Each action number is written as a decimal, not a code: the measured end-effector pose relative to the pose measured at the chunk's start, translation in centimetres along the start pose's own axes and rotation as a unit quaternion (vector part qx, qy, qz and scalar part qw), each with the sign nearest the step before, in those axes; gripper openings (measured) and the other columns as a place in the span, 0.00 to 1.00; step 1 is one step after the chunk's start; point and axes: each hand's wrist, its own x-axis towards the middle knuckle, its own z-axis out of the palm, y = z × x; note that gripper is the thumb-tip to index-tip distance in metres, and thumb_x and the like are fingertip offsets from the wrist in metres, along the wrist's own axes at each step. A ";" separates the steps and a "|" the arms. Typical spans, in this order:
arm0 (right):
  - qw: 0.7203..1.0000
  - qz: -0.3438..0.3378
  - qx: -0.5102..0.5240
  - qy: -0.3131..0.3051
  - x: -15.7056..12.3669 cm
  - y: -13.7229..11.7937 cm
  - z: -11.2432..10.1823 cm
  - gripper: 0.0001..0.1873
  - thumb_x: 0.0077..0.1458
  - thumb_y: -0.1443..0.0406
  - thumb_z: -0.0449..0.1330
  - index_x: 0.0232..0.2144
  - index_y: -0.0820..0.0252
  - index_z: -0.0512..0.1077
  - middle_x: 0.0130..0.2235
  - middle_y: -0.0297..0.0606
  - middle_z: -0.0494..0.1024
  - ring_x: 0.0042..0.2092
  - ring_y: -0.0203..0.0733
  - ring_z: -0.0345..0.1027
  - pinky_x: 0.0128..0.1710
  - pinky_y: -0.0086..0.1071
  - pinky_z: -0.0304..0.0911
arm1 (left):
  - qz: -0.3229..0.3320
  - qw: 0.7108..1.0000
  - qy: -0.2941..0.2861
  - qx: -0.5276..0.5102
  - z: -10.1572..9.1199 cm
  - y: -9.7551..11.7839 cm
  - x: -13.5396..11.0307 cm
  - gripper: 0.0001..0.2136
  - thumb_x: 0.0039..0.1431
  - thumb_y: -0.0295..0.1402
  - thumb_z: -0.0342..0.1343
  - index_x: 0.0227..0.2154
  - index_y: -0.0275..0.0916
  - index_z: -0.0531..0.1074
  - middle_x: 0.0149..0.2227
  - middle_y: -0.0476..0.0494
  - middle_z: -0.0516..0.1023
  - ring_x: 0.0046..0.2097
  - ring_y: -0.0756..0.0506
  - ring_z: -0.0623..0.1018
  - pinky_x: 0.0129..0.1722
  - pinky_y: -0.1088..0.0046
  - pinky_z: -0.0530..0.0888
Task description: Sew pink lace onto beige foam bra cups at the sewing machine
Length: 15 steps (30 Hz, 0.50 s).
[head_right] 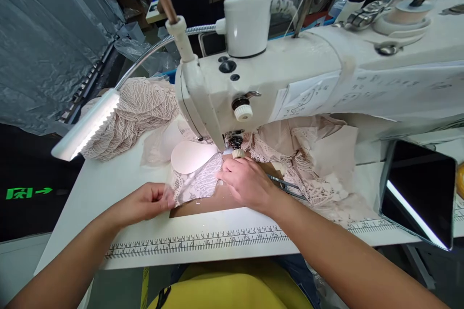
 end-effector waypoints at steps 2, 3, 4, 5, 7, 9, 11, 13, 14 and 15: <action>1.000 0.004 -0.001 -0.008 0.0 0.0 0.0 0.18 0.54 0.76 0.51 0.41 0.59 0.75 0.33 0.38 0.70 0.34 0.38 0.56 0.34 0.31 0.51 | -0.017 0.992 -0.023 0.124 -0.8 0.6 -1.6 0.15 0.57 0.43 0.55 0.23 0.36 0.65 0.21 0.53 0.60 0.23 0.54 0.59 0.21 0.79 0.55; 1.000 0.007 -0.004 -0.011 0.0 0.0 0.0 0.18 0.54 0.75 0.51 0.41 0.59 0.75 0.34 0.38 0.70 0.34 0.38 0.56 0.33 0.31 0.51 | -0.020 0.986 -0.031 0.165 -1.0 1.3 -2.3 0.14 0.58 0.42 0.54 0.25 0.36 0.67 0.22 0.52 0.63 0.24 0.54 0.61 0.21 0.79 0.56; 1.000 0.010 -0.008 -0.013 0.0 0.1 0.0 0.17 0.54 0.75 0.51 0.42 0.59 0.75 0.34 0.38 0.71 0.34 0.38 0.56 0.33 0.31 0.50 | -0.008 0.980 -0.038 0.195 -1.1 2.1 -2.7 0.13 0.59 0.42 0.53 0.27 0.37 0.69 0.23 0.51 0.65 0.24 0.53 0.64 0.22 0.79 0.59; 1.000 0.013 -0.013 -0.014 0.0 0.1 0.0 0.17 0.54 0.75 0.51 0.43 0.59 0.74 0.35 0.38 0.71 0.34 0.38 0.57 0.33 0.31 0.50 | 0.027 0.975 -0.041 0.215 -1.0 3.1 -2.8 0.12 0.60 0.41 0.52 0.29 0.37 0.70 0.24 0.50 0.68 0.26 0.52 0.66 0.23 0.78 0.61; 0.999 0.019 -0.027 -0.010 0.1 0.0 0.0 0.17 0.55 0.74 0.51 0.44 0.59 0.74 0.34 0.37 0.70 0.35 0.38 0.57 0.33 0.31 0.50 | 0.147 0.956 -0.023 0.253 -0.6 5.0 -2.2 0.10 0.62 0.38 0.51 0.33 0.37 0.71 0.29 0.47 0.72 0.31 0.49 0.71 0.30 0.76 0.68; 0.999 0.029 -0.042 0.000 0.3 0.0 0.0 0.16 0.56 0.73 0.51 0.44 0.59 0.73 0.34 0.37 0.70 0.36 0.39 0.58 0.32 0.31 0.49 | 0.269 0.913 0.014 0.307 0.0 6.5 -0.3 0.08 0.63 0.34 0.49 0.37 0.37 0.71 0.35 0.43 0.74 0.37 0.47 0.73 0.37 0.73 0.70; 0.998 0.039 -0.057 0.000 0.4 -0.1 -0.1 0.14 0.57 0.72 0.51 0.41 0.61 0.74 0.33 0.38 0.70 0.36 0.39 0.59 0.32 0.31 0.50 | 0.356 0.856 0.058 0.369 0.5 7.1 2.4 0.09 0.64 0.31 0.47 0.41 0.37 0.70 0.40 0.40 0.74 0.42 0.45 0.74 0.42 0.69 0.72; 0.997 0.040 -0.066 -0.008 0.5 -0.1 -0.2 0.13 0.57 0.72 0.50 0.38 0.61 0.74 0.33 0.38 0.69 0.35 0.39 0.58 0.32 0.31 0.50 | 0.423 0.802 0.095 0.412 0.9 6.9 5.3 0.11 0.65 0.30 0.44 0.44 0.36 0.69 0.43 0.38 0.74 0.45 0.44 0.74 0.44 0.67 0.72; 0.997 0.037 -0.069 -0.010 0.5 -0.1 -0.2 0.13 0.57 0.72 0.50 0.38 0.62 0.74 0.32 0.38 0.69 0.35 0.38 0.58 0.32 0.31 0.50 | 0.441 0.783 0.099 0.427 1.1 6.6 6.5 0.12 0.65 0.30 0.44 0.46 0.36 0.69 0.45 0.37 0.74 0.46 0.44 0.74 0.45 0.66 0.72; 0.997 0.032 -0.071 -0.009 0.5 -0.1 -0.2 0.14 0.57 0.73 0.50 0.38 0.61 0.75 0.32 0.38 0.69 0.34 0.38 0.58 0.32 0.32 0.50 | 0.452 0.768 0.105 0.443 1.2 6.1 7.6 0.12 0.65 0.30 0.44 0.47 0.35 0.68 0.46 0.36 0.74 0.47 0.43 0.74 0.45 0.66 0.72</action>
